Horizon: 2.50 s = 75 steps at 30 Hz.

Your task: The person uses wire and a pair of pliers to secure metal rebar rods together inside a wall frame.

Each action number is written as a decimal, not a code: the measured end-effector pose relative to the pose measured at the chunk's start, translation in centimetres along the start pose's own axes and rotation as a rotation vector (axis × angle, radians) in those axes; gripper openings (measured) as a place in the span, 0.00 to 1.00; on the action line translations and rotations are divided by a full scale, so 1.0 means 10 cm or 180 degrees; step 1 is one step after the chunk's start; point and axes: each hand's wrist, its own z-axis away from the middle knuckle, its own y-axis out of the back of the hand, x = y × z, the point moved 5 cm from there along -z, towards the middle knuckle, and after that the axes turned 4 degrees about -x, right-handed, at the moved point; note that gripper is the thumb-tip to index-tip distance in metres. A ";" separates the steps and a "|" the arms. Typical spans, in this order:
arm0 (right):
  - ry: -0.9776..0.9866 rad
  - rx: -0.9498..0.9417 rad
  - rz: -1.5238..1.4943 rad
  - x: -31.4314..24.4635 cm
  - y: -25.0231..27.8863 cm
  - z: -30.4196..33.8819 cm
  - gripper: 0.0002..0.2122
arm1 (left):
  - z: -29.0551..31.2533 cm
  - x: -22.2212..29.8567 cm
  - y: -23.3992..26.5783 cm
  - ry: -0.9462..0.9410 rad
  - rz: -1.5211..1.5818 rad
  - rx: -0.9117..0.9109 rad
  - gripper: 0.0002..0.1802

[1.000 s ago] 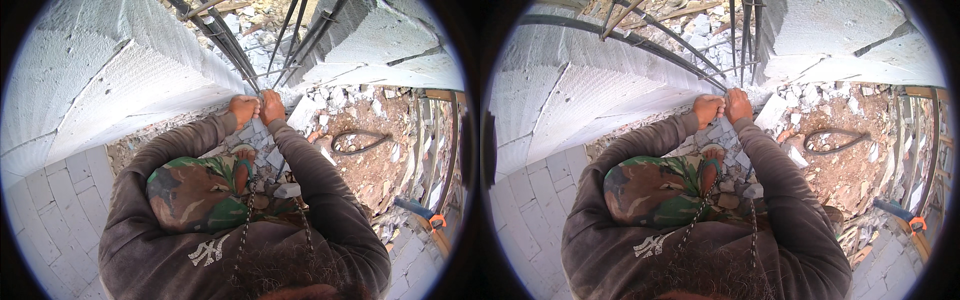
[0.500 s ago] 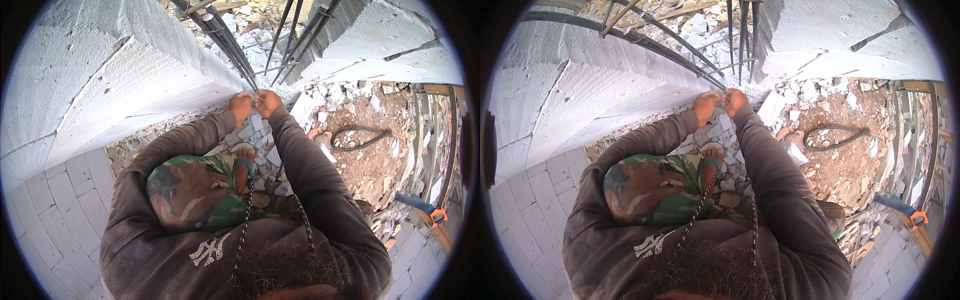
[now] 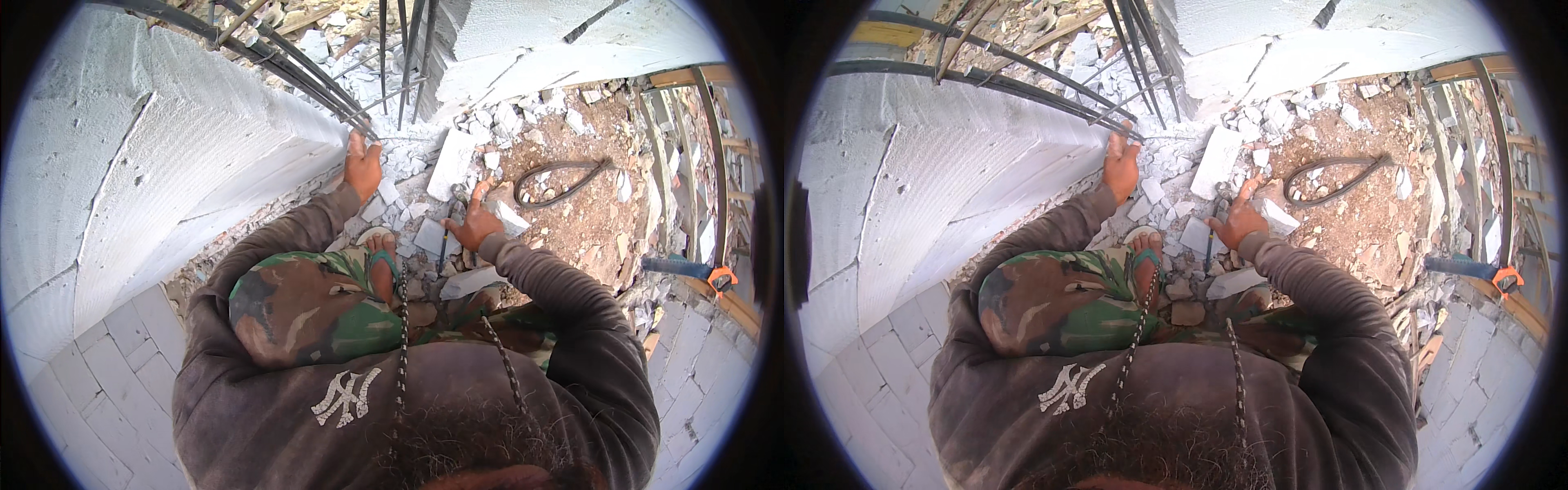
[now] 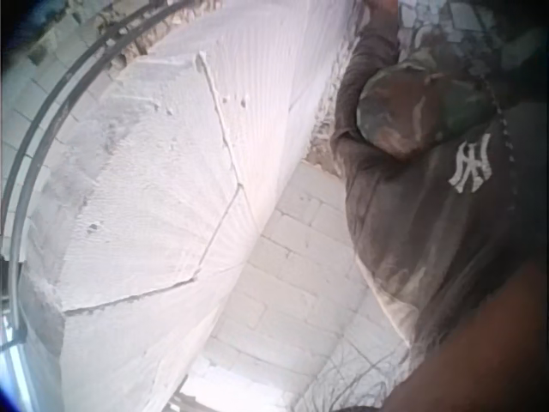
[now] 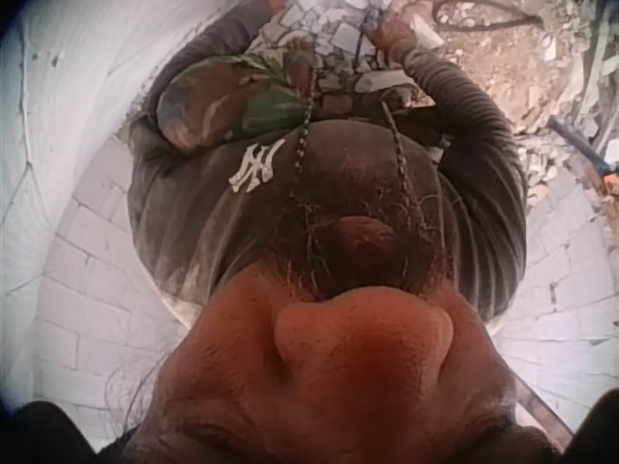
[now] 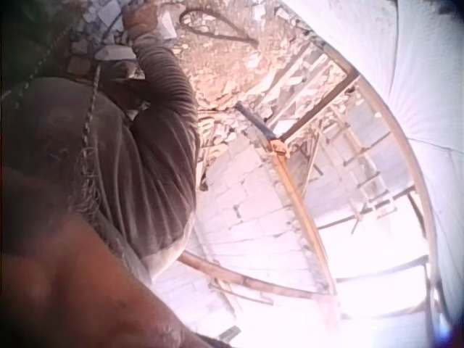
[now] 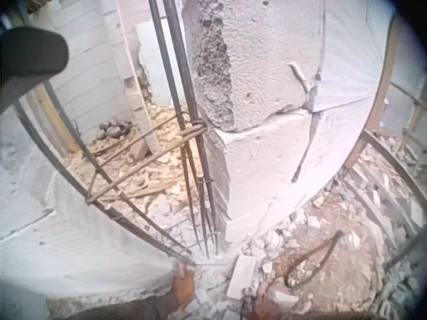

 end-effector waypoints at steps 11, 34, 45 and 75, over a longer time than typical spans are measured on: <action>-0.0675 0.0782 -0.1076 -0.12 -0.26 0.02 0.25 | -0.32 0.48 0.00 0.1329 -0.0562 0.0603 0.33; 0.1233 -0.0420 -0.0468 -0.99 0.06 -1.11 0.14 | -0.49 0.06 0.15 0.1676 -0.0653 0.0397 0.21; 0.1664 0.0134 0.0162 -1.17 -0.73 -1.52 0.07 | -0.42 0.35 0.09 0.1861 -0.0716 0.0411 0.19; 0.0980 -0.0295 -0.0559 -1.01 0.45 -0.86 0.21 | -0.54 0.13 0.10 0.1516 -0.0517 -0.0246 0.18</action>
